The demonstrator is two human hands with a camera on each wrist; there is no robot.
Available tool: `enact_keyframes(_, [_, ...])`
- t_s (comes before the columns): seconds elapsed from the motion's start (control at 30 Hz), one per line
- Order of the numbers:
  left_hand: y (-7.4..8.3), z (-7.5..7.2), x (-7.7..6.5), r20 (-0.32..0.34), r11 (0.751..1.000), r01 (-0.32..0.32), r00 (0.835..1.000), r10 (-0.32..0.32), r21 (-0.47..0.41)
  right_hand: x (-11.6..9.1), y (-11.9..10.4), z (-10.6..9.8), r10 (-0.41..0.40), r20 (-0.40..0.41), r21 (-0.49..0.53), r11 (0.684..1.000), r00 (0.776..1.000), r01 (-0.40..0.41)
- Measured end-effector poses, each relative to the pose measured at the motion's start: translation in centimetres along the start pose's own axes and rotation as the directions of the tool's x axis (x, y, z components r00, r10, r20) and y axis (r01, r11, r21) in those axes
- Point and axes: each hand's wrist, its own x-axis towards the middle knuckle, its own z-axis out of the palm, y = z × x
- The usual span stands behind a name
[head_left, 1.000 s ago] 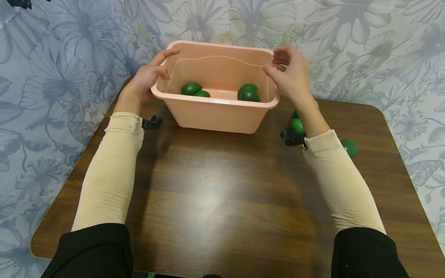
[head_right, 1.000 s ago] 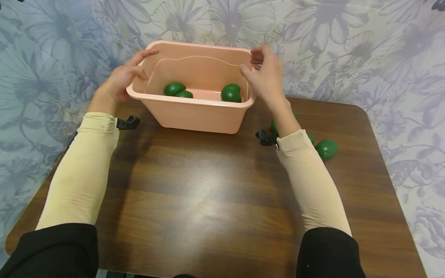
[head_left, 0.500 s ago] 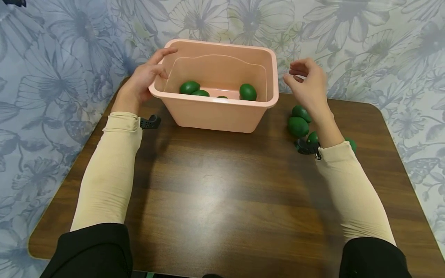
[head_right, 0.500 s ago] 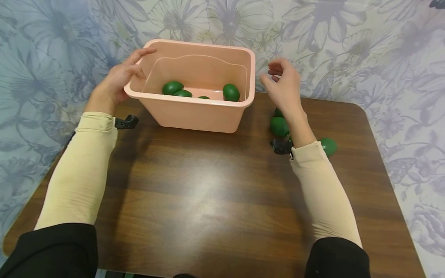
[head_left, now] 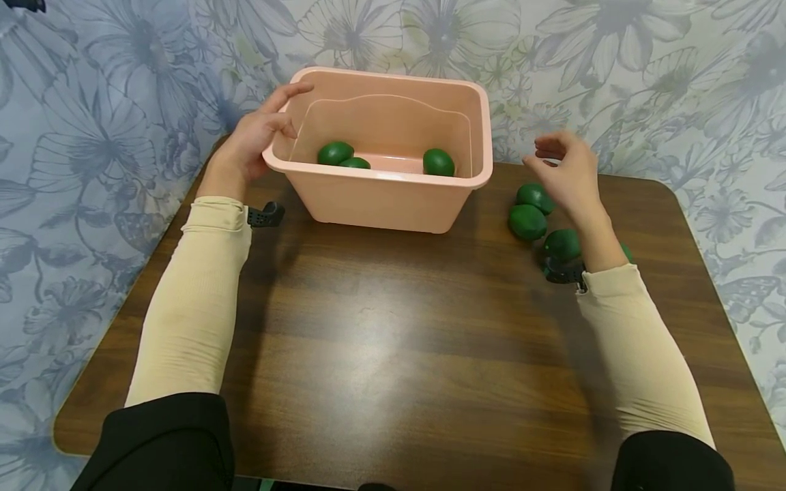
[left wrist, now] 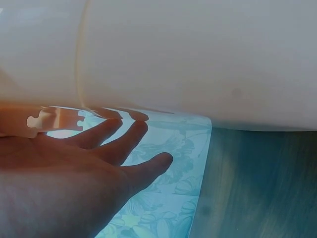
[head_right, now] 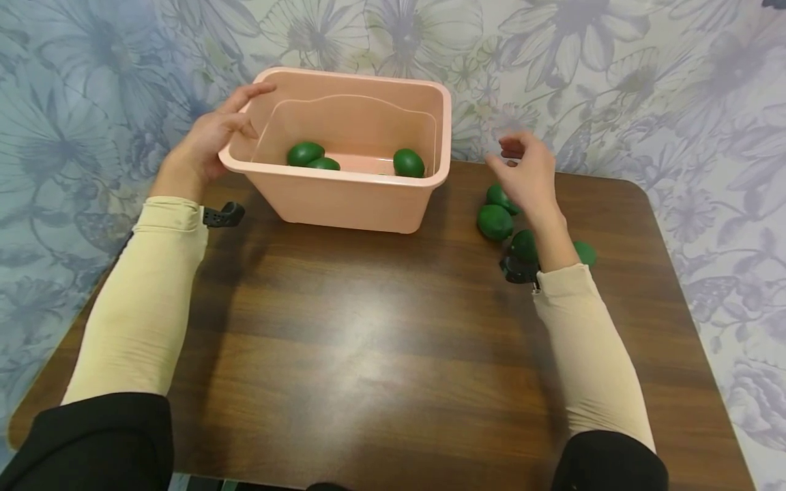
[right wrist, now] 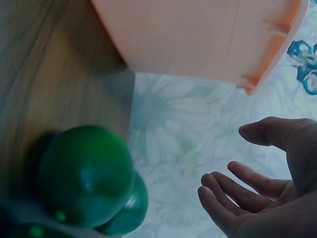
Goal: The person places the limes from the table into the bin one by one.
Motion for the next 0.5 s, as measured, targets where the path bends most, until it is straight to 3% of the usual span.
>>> enact_keyframes(0.23, [0.1, 0.0, -0.1, -0.006, 1.0, 0.001, 1.0, -0.001, 0.007, -0.1, 2.2, -0.6, 0.064, 0.077, -0.094, 0.994, 0.995, -0.057])
enact_keyframes(0.5, [0.0, 0.0, -0.1, 0.01, 1.0, -0.006, 1.0, 0.006, -0.002, -0.1, 4.6, -0.2, 0.141, 0.147, -0.122, 0.985, 0.979, -0.124])
